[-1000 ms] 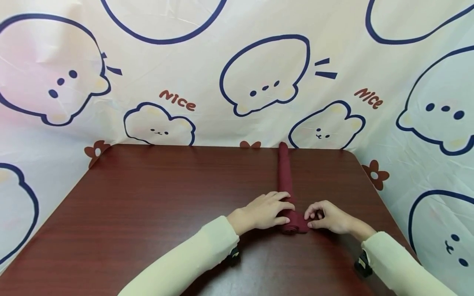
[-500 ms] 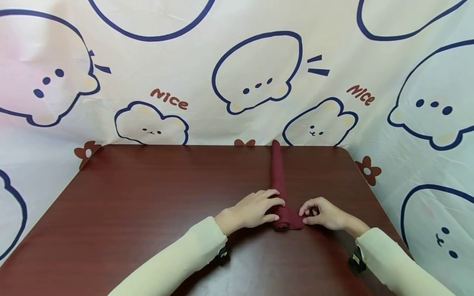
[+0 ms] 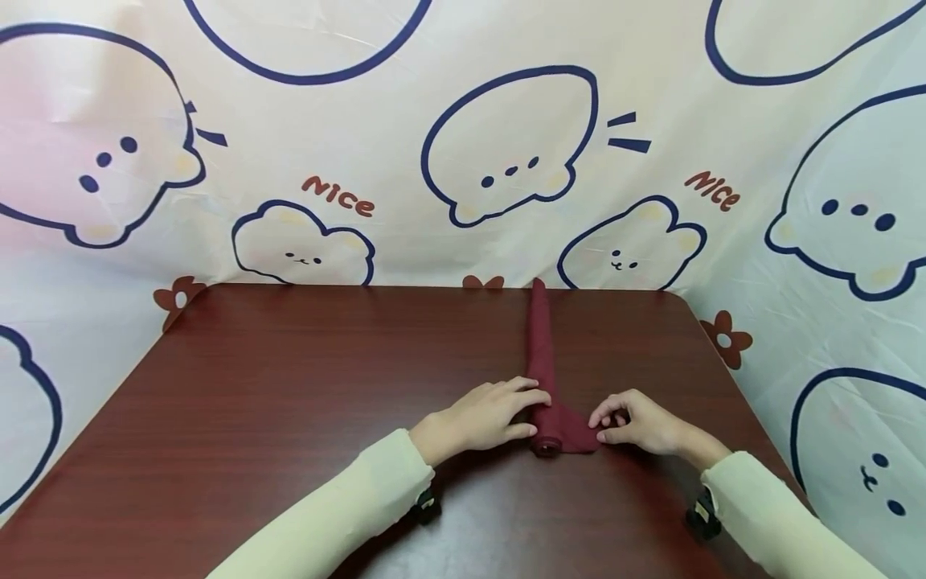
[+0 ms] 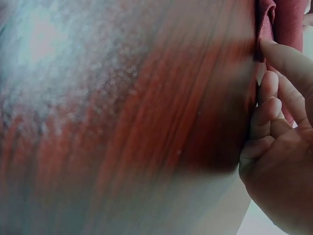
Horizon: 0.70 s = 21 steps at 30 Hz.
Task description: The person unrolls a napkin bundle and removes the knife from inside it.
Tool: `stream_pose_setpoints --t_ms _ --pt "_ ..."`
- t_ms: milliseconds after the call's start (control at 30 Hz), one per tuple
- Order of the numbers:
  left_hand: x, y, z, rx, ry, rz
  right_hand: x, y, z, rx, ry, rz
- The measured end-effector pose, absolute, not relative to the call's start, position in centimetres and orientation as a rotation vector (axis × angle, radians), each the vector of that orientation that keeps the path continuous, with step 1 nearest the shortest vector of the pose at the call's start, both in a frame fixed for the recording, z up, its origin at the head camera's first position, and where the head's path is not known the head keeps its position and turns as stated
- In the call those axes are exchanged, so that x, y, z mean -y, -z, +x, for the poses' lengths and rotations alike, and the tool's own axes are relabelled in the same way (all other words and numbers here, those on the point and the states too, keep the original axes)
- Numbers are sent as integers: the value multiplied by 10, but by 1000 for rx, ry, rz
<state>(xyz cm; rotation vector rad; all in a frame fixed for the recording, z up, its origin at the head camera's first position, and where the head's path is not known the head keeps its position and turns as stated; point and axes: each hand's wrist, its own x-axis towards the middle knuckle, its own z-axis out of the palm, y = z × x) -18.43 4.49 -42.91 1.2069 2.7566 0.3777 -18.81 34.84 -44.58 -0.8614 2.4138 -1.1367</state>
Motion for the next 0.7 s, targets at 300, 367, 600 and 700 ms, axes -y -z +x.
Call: stream_pose_setpoints --t_ms 300,367,600,700 --pt "-43 429 -181 -2761 -394 1177 -350 451 -185 -2425 1162 -895" --pt "-42 430 -180 -2761 -387 1172 -351 453 -185 -2433 1159 -893" --pt "-37 429 -181 -2731 -394 1133 -351 454 -185 -2439 1167 -912" --pt "-37 426 -182 -2720 -403 1135 -351 453 -185 -2452 1169 -921"
